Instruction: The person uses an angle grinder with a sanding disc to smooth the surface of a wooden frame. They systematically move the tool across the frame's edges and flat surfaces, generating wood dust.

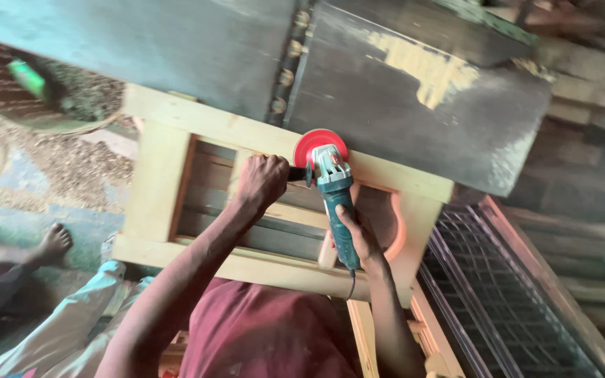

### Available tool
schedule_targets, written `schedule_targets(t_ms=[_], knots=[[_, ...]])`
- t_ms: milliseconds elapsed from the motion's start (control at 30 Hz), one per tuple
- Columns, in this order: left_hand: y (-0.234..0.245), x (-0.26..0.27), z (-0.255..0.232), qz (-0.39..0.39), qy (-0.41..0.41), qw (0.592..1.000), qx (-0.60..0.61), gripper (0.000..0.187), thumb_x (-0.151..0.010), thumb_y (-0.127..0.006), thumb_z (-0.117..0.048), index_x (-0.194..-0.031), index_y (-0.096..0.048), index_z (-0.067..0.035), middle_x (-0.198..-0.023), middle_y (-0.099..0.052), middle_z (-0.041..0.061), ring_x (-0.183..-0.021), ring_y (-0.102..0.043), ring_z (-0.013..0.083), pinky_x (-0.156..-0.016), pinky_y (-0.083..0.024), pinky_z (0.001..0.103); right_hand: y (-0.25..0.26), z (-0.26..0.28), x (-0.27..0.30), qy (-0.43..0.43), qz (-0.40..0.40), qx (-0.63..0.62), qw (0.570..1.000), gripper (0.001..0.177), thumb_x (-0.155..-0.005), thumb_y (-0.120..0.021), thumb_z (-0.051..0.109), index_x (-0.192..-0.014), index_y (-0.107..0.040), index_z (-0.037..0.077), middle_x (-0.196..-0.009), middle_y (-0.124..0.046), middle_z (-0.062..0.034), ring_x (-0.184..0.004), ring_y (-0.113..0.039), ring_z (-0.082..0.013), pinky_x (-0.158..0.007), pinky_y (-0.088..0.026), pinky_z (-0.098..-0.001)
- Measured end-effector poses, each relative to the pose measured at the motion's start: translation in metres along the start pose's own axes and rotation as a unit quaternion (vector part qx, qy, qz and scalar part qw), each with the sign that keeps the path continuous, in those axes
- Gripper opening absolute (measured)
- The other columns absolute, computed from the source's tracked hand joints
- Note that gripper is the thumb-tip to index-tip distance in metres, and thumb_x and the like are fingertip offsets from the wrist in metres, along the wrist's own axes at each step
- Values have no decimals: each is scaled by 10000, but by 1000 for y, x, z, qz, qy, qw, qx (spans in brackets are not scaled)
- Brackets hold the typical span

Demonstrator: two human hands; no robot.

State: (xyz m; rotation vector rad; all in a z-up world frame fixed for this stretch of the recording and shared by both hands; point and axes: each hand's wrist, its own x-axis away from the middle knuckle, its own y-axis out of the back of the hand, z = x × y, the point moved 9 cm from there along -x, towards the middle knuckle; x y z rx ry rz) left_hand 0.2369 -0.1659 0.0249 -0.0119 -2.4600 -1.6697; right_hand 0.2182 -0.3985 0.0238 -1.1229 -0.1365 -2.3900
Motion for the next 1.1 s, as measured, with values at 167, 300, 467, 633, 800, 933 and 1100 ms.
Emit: schedule_targets(t_ms=[167,300,467,633,800,933,1100], knots=[[20,28,87,13,79,997,9,108,-787,-648,-135,-715,-717,-94,-726,-732,144,-679,-732,297,-587,-571,429,-75,13,-27,-36,23,51,998,502,-888,-640,567,-986,-612,76,-679,-631,-56,-522,-632,-153,-495,-530,-301],[42,54,149,-50,93,994,2,147,-848,-628,-144,-736,-707,-92,-712,-725,147,-645,-722,308,-569,-562,434,-137,29,-47,-17,53,102,993,539,-913,-641,587,-938,-599,50,-674,-633,-63,-528,-641,-154,-508,-539,-294],[61,79,219,-73,99,992,-4,165,-884,-615,-151,-752,-689,-84,-686,-703,143,-602,-703,295,-516,-538,421,-211,49,-67,26,94,117,988,534,-894,-662,595,-948,-615,66,-689,-599,-33,-531,-609,-138,-492,-528,-299],[76,94,268,-102,111,989,-11,162,-873,-633,-156,-738,-672,-75,-658,-684,128,-551,-670,274,-503,-515,404,-259,54,-83,15,104,137,985,561,-885,-659,613,-916,-615,54,-663,-615,-54,-535,-638,-151,-502,-528,-297],[70,124,277,-123,111,986,-20,185,-882,-638,-158,-717,-662,-79,-668,-685,133,-570,-665,278,-509,-511,418,-275,39,-76,1,113,168,979,564,-872,-648,633,-916,-613,71,-655,-615,-47,-545,-634,-143,-518,-528,-295],[47,169,259,-90,137,986,14,164,-911,-609,-127,-792,-668,-32,-704,-698,150,-530,-660,261,-468,-509,403,-268,0,-50,-37,104,198,974,589,-874,-647,649,-904,-613,62,-663,-594,-23,-549,-613,-124,-501,-495,-292],[26,231,238,-19,185,981,51,123,-885,-595,-121,-798,-654,-59,-695,-695,154,-585,-665,291,-511,-521,418,-268,-40,-10,-46,121,176,976,586,-830,-677,649,-965,-642,80,-689,-593,-1,-563,-599,-111,-524,-521,-290]])
